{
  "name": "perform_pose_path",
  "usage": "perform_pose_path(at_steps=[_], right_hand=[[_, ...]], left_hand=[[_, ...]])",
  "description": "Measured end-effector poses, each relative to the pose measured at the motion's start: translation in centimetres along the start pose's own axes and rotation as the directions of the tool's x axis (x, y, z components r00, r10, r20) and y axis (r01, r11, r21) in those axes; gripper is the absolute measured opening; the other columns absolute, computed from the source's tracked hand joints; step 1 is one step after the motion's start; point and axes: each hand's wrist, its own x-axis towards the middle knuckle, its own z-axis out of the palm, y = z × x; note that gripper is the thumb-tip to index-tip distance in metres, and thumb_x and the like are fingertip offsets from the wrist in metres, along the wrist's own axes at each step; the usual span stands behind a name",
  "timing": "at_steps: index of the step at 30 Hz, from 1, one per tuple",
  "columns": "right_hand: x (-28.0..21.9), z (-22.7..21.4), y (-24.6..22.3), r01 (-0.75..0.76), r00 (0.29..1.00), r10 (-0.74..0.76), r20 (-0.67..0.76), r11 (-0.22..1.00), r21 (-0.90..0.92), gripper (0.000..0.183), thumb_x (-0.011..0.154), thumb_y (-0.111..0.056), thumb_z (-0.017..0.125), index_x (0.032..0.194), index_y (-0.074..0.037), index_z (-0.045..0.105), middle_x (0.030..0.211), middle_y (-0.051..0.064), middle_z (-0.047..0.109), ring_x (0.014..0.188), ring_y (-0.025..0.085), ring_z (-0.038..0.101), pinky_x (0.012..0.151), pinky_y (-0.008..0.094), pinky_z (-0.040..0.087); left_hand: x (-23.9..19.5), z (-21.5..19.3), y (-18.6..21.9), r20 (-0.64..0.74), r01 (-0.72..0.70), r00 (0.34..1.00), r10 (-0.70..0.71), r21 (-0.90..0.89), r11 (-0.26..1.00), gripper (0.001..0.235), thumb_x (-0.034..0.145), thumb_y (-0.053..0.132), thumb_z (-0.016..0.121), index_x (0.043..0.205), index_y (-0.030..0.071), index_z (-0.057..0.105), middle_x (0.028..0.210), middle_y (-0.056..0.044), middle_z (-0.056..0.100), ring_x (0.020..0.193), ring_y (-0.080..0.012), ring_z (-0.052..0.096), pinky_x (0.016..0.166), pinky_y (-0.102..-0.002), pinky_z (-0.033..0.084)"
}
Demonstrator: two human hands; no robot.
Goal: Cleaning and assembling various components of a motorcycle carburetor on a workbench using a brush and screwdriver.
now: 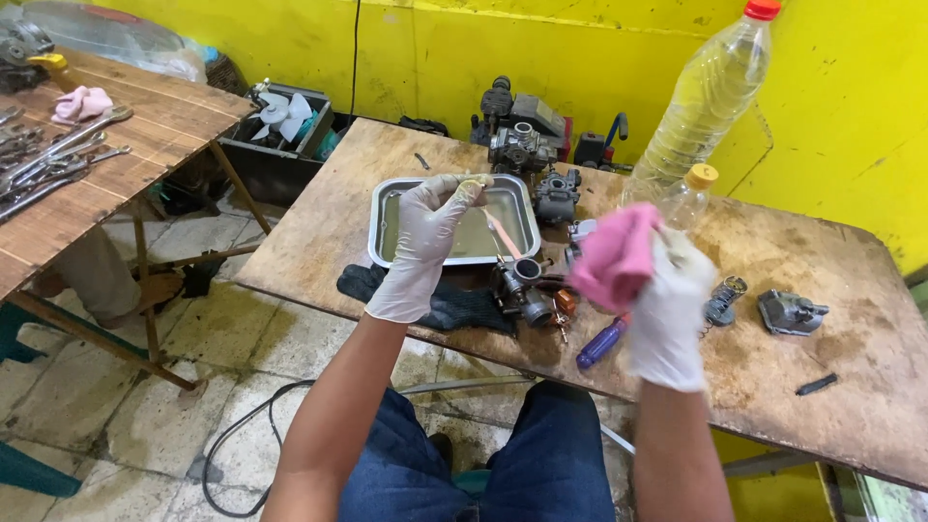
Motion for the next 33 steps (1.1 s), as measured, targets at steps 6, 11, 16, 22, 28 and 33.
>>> perform_pose_path(at_steps=[6,11,16,22,28,33], right_hand=[[-0.9,-11.5,8.7,0.214,0.975,-0.195,0.104,0.721,-0.659,0.02,0.109,-0.018,0.069,0.111,0.002,0.072,0.098,0.015,0.07,0.084,0.028,0.065,0.073,0.039,0.051],[-0.3,-13.1,10.8,-0.015,0.943,0.326,0.066,0.242,-0.97,0.042,0.097,-0.046,0.061,0.123,-0.015,0.075,0.111,0.015,0.074,0.101,0.034,0.071,0.086,0.048,0.056],[-1.3,-10.5,9.8,0.426,0.893,-0.365,0.263,0.498,-0.755,0.026,0.097,-0.015,0.078,0.118,0.001,0.077,0.111,0.018,0.075,0.103,0.029,0.068,0.09,0.039,0.055],[-2.0,-0.6,4.7,0.239,0.958,-0.21,0.195,0.961,-0.141,0.03,0.083,-0.007,0.083,0.112,-0.004,0.077,0.105,0.018,0.069,0.099,0.029,0.068,0.085,0.036,0.056],[-0.1,3.9,7.9,0.465,0.873,-0.422,0.244,0.871,-0.159,0.029,0.08,-0.016,0.09,0.107,-0.017,0.082,0.101,0.005,0.075,0.089,0.024,0.073,0.078,0.032,0.057],[-0.4,4.7,7.4,0.482,0.872,-0.452,0.188,0.86,-0.169,0.019,0.082,-0.014,0.089,0.1,-0.017,0.082,0.098,0.004,0.076,0.085,0.021,0.073,0.081,0.032,0.056]], left_hand=[[0.1,-1.2,-2.2,0.108,-0.186,0.976,0.191,-0.058,0.981,0.015,0.091,0.01,0.074,0.101,-0.001,0.077,0.097,-0.013,0.078,0.089,-0.0189,0.075,0.081,-0.03,0.064],[0.3,-0.1,-4.4,0.182,-0.277,0.941,0.286,-0.076,0.958,0.013,0.092,0.011,0.074,0.1,0.001,0.076,0.095,-0.011,0.078,0.085,-0.0181,0.075,0.08,-0.03,0.064],[-0.8,1.2,-4.4,0.226,-0.178,0.957,0.184,-0.043,0.983,0.012,0.092,0.009,0.073,0.102,0.002,0.076,0.09,-0.007,0.076,0.076,-0.011,0.068,0.072,-0.023,0.059],[-2.7,3.5,-4.2,0.174,0.025,0.984,-0.032,0.041,0.999,0.01,0.085,0.016,0.084,0.091,0.01,0.078,0.074,-0.002,0.075,0.069,-0.0041,0.064,0.071,-0.021,0.054],[-3.7,3.4,-6.3,0.233,0.052,0.97,-0.062,0.049,0.997,0.009,0.085,0.012,0.083,0.09,0.007,0.078,0.078,-0.009,0.076,0.074,-0.0064,0.066,0.073,-0.023,0.056],[-4.3,3.2,-6.3,0.253,0.058,0.965,-0.07,0.053,0.997,0.009,0.086,0.013,0.083,0.092,0.007,0.079,0.081,-0.01,0.077,0.077,-0.0066,0.067,0.072,-0.025,0.058]])
